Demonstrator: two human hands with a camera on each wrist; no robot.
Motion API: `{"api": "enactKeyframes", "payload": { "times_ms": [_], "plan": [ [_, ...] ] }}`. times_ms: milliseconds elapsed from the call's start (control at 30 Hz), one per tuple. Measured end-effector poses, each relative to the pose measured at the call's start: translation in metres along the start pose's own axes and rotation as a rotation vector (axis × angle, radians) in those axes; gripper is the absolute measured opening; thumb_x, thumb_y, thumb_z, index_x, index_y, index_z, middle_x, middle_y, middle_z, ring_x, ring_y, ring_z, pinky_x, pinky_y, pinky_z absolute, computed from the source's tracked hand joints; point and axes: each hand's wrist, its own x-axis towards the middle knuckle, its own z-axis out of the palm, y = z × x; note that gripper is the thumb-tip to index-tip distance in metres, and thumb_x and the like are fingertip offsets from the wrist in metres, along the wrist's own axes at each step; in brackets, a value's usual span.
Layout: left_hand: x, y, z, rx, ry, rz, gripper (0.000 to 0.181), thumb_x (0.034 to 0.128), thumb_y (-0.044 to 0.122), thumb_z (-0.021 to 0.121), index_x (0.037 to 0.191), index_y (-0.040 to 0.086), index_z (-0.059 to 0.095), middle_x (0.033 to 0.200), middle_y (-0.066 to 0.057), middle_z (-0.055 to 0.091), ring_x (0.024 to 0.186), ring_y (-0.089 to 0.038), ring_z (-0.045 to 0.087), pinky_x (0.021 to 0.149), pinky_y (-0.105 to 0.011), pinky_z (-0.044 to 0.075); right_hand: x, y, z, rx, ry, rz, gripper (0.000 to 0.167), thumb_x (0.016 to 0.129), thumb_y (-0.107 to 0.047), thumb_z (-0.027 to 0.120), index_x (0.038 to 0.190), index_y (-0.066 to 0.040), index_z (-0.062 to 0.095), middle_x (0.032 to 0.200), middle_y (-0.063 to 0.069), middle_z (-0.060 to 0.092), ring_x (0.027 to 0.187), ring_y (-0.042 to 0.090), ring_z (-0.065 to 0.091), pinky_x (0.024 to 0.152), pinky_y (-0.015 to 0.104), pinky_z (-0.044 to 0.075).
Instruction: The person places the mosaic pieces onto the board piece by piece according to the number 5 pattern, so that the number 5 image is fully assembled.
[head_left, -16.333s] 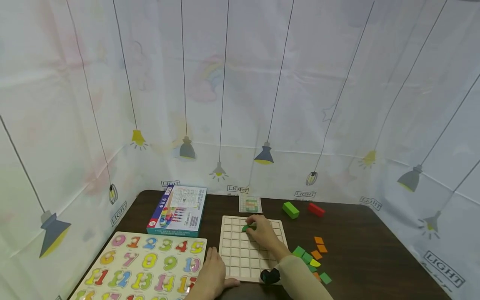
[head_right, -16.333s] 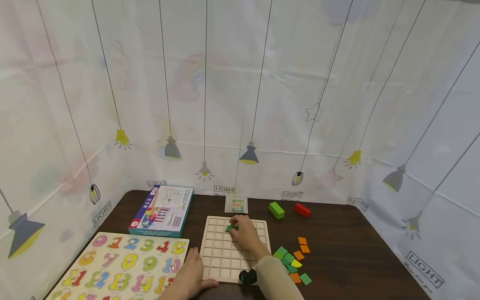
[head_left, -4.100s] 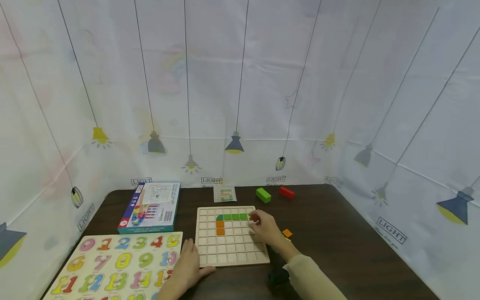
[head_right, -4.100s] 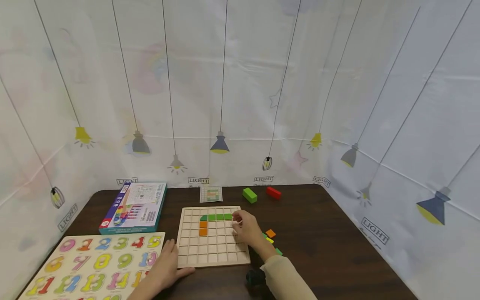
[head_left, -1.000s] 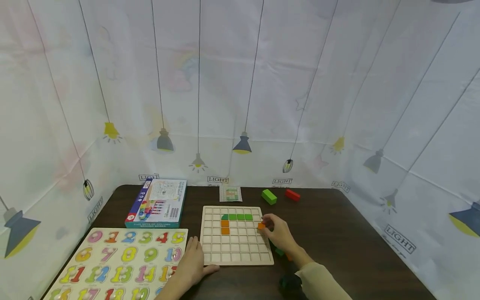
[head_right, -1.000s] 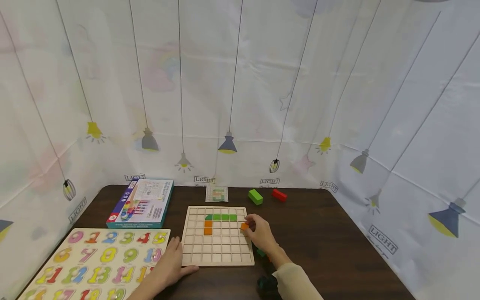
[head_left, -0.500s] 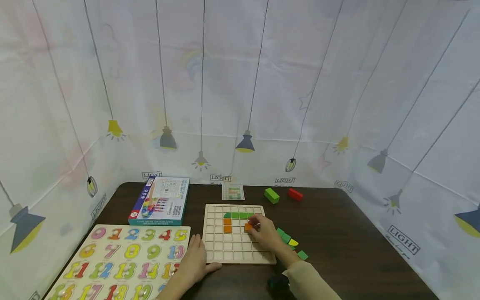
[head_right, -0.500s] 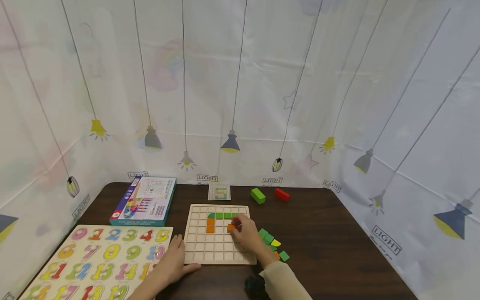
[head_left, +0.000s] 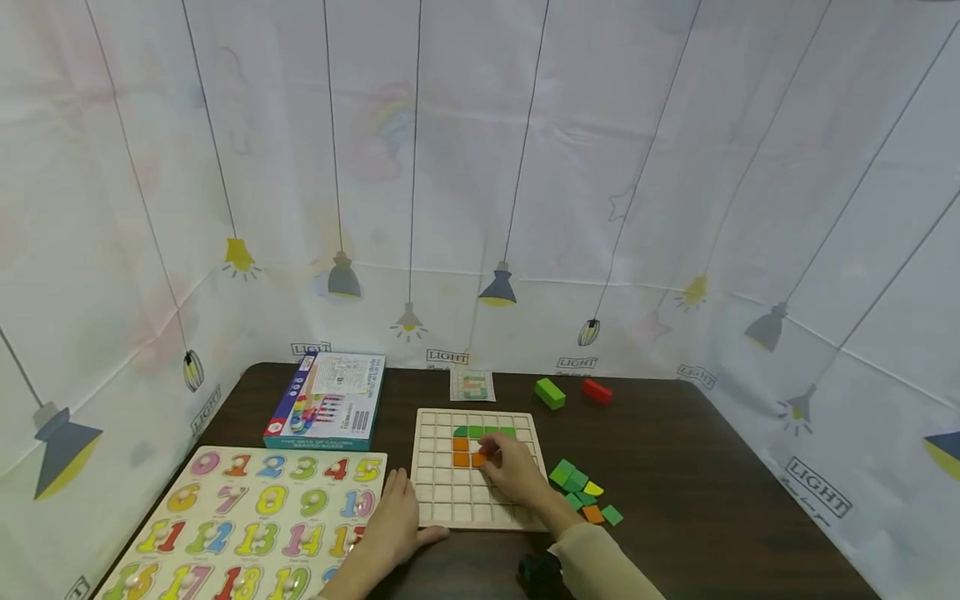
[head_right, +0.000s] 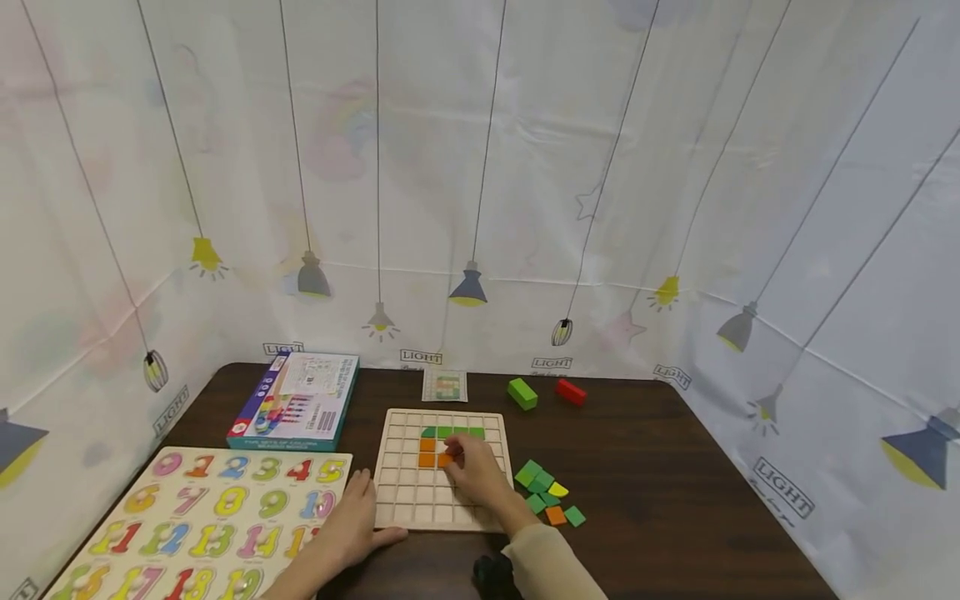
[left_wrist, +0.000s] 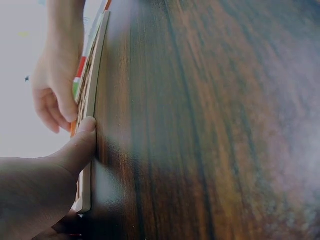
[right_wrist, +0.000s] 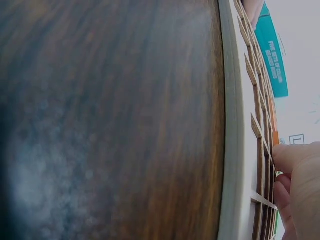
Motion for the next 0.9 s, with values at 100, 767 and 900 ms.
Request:
{"api": "enactKeyframes", "payload": {
  "times_ms": [100, 767, 900],
  "plan": [
    [-0.001, -0.002, 0.0, 0.001, 0.002, -0.008, 0.099, 0.0729, 0.051, 0.076, 0.124, -0.026, 0.04, 0.133, -0.042, 0.034, 0.129, -0.05, 0.029, 0.105, -0.051, 0.032, 0.001, -0.001, 0.003, -0.008, -0.009, 0.001, 0.03, 0.084, 0.0, 0.067, 0.113, 0.0, 0.06, 0.098, 0.007, 0.064, 0.087, 0.019, 0.061, 0.074, 0.03, 0.053],
    [-0.001, 0.005, 0.0, -0.014, -0.007, -0.006, 0.099, 0.0741, 0.051, 0.075, 0.125, -0.027, 0.038, 0.134, -0.042, 0.033, 0.13, -0.05, 0.028, 0.106, -0.051, 0.031, -0.003, 0.001, -0.003, 0.008, 0.002, 0.019, 0.031, 0.083, 0.002, 0.067, 0.113, 0.002, 0.059, 0.101, 0.008, 0.065, 0.091, 0.02, 0.062, 0.076, 0.031, 0.054],
    [-0.001, 0.006, -0.001, -0.015, -0.007, -0.009, 0.099, 0.0741, 0.051, 0.074, 0.125, -0.026, 0.039, 0.134, -0.042, 0.033, 0.13, -0.05, 0.028, 0.106, -0.051, 0.031, -0.006, 0.003, -0.008, 0.032, 0.022, 0.033, 0.029, 0.084, 0.003, 0.066, 0.112, 0.003, 0.059, 0.101, 0.01, 0.065, 0.093, 0.021, 0.063, 0.078, 0.031, 0.054]
  ]
}}
